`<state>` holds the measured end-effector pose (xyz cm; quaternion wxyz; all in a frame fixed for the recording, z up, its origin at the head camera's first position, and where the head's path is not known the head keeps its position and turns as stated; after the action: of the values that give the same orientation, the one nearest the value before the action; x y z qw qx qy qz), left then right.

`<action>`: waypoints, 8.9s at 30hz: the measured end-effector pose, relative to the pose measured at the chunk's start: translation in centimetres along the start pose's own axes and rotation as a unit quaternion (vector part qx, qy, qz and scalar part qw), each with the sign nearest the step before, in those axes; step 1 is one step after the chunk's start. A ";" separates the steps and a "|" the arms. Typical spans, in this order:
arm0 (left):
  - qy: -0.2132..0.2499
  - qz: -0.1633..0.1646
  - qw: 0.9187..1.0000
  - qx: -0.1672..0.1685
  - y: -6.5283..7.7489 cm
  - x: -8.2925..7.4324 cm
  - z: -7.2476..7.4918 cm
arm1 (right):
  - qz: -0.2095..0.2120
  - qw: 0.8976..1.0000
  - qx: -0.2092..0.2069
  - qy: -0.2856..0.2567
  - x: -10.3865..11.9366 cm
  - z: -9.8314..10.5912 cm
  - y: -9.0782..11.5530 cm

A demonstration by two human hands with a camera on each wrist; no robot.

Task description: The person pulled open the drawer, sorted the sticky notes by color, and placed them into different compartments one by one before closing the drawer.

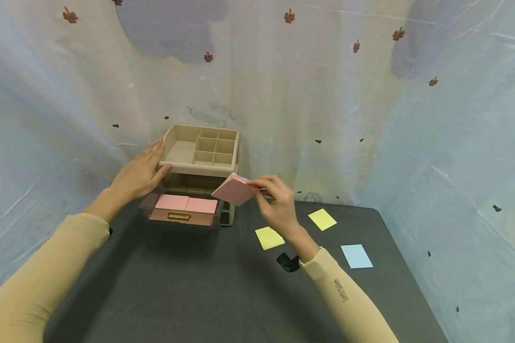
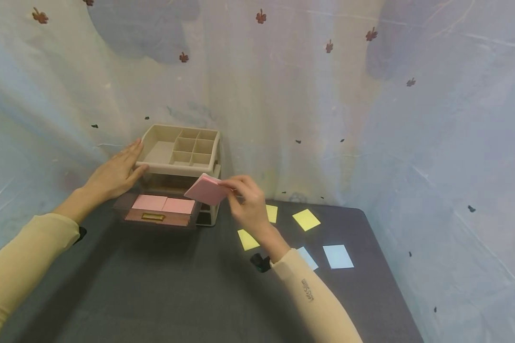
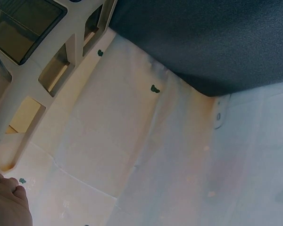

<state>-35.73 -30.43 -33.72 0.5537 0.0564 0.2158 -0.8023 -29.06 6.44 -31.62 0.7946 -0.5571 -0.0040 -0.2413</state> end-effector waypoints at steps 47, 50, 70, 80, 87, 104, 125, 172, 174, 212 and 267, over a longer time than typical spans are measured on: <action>0.009 0.007 1.000 0.001 -0.5 -1.0 -0.2 | 0.018 0.974 0.221 0.039 2.8 -9.6 -2.9; 0.008 0.007 1.000 0.000 -0.5 -0.9 -0.3 | 0.008 0.972 0.233 0.041 2.6 -9.7 -3.0; 0.005 0.005 1.000 0.001 -0.5 -0.8 -0.4 | -0.012 0.939 0.340 0.056 1.6 -12.0 -3.4; 0.004 0.011 1.000 0.001 -0.5 -0.6 -0.4 | 0.004 0.924 0.375 0.071 1.0 -13.0 -3.8; 0.007 0.008 1.000 0.000 -0.6 -0.6 -0.5 | -0.002 0.904 0.416 0.103 0.4 -13.3 -4.0; 0.009 0.007 1.000 0.005 -0.5 -0.8 -0.4 | 0.000 0.874 0.467 0.135 0.3 -13.7 -3.7; 0.016 0.006 1.000 0.018 -1.0 -0.6 -0.1 | -0.047 0.966 0.244 -0.069 3.3 -9.2 -3.4; 0.009 -0.001 1.000 0.024 -0.9 -0.7 0.2 | -0.405 0.834 0.155 -0.342 7.0 -14.6 6.7; 0.010 0.001 1.000 0.026 -0.9 -0.7 0.2 | -0.420 0.826 0.156 -0.343 6.9 -15.0 6.7; 0.004 0.003 0.999 0.032 -1.0 -1.1 0.5 | -0.481 0.797 0.120 -0.346 6.1 -16.3 6.4; -0.001 0.021 0.999 0.042 -0.8 -1.7 0.8 | -0.487 0.813 0.126 -0.294 1.4 -16.9 3.2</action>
<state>-35.66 -29.06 -32.21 0.5678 0.0835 0.1807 -0.7987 -30.98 -8.22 -40.49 0.5977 -0.4220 -0.5379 -0.4188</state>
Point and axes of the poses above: each hand's wrist, its own y-axis away from the middle knuckle, its own z-axis out of the back of the hand, x = y × z, the point moved 5 cm from there along -y, towards the middle knuckle, and after that the axes turned 13 degrees about y, right-handed, at the moved point
